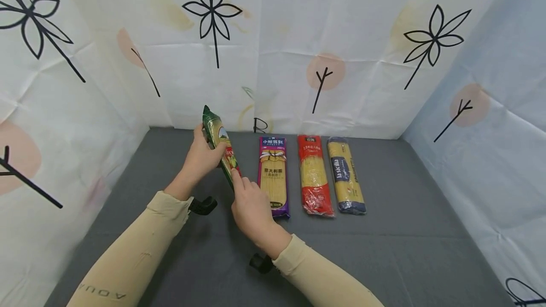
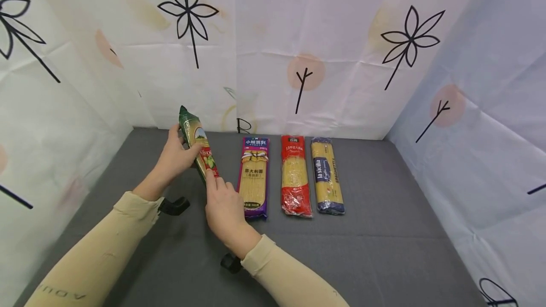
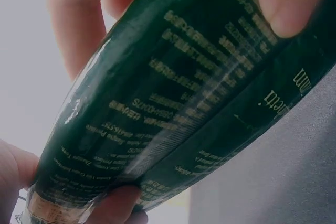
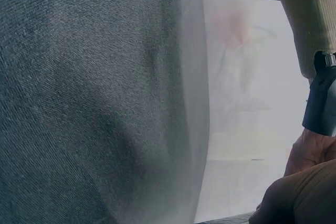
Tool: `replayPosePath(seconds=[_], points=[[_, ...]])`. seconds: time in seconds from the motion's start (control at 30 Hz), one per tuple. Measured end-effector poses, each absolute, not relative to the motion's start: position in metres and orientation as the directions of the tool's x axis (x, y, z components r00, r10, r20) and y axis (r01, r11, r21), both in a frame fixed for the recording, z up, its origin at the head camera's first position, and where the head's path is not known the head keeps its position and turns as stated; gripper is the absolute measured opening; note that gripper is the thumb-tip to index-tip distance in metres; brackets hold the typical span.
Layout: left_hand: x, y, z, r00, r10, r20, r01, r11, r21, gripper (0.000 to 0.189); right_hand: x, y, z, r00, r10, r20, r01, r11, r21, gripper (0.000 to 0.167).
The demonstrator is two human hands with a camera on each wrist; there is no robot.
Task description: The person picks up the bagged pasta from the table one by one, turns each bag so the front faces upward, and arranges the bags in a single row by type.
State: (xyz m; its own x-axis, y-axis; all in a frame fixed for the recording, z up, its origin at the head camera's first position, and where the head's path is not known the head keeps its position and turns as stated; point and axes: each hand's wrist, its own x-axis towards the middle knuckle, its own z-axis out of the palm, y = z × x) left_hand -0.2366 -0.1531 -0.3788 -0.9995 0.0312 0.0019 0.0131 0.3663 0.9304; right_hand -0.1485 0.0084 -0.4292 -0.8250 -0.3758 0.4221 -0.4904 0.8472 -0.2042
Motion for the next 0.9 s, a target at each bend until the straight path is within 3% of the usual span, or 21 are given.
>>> replayPosePath(seconds=[0.37,0.6,0.9], points=[[-0.238,-0.155,-0.385,-1.000,0.011,-0.012,-0.008,0.276,0.961,0.082,-0.146,0.009,-0.431,-0.842,-0.375,0.388,-0.499,0.814,-0.296,0.068],[-0.236,-0.162,-0.383,-1.000,0.013,-0.024,-0.021,0.215,0.976,0.080,-0.150,0.017,-0.435,-0.904,-0.365,0.220,-0.426,0.749,-0.508,0.070],[-0.236,-0.173,-0.387,-0.996,0.088,-0.028,-0.020,0.084,0.996,0.076,-0.158,0.033,-0.440,-0.927,-0.374,0.039,-0.282,0.623,-0.729,0.064]])
